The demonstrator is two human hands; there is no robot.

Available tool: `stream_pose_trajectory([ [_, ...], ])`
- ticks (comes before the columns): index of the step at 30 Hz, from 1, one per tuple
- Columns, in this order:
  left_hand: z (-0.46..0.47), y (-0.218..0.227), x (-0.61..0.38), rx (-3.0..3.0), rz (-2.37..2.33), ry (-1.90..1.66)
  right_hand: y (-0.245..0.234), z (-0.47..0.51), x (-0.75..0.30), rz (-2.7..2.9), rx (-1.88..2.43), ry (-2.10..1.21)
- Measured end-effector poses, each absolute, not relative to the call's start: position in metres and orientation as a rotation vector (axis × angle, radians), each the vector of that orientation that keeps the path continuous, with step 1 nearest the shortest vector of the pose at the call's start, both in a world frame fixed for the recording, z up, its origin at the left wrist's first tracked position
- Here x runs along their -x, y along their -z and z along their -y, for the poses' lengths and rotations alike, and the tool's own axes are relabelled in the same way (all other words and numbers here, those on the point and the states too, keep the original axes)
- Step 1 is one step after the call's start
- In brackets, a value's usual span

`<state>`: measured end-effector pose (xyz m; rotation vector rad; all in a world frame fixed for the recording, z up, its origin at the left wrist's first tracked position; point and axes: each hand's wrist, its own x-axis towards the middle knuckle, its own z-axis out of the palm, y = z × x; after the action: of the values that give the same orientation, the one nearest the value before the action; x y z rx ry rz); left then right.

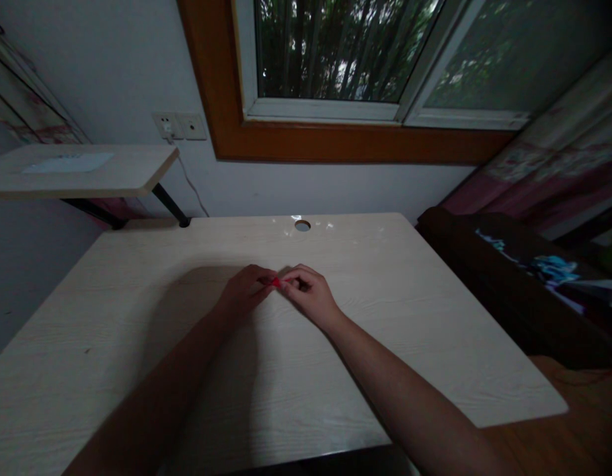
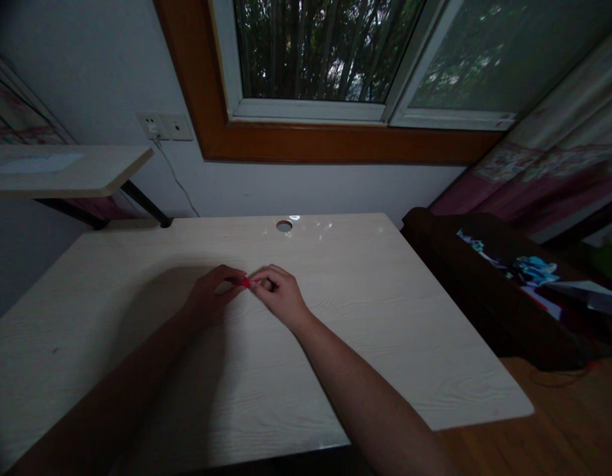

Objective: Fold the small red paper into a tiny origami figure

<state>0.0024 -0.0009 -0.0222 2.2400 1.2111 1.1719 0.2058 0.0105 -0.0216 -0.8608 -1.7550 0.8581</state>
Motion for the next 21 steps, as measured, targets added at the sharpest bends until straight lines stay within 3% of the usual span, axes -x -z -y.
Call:
stream_pose_trajectory([
  [21,-0.0016,0.0219,-0.0043,-2.033,-1.231,-1.196,0.0226,-0.0104,-0.2041,1.812,0.849,-0.810],
])
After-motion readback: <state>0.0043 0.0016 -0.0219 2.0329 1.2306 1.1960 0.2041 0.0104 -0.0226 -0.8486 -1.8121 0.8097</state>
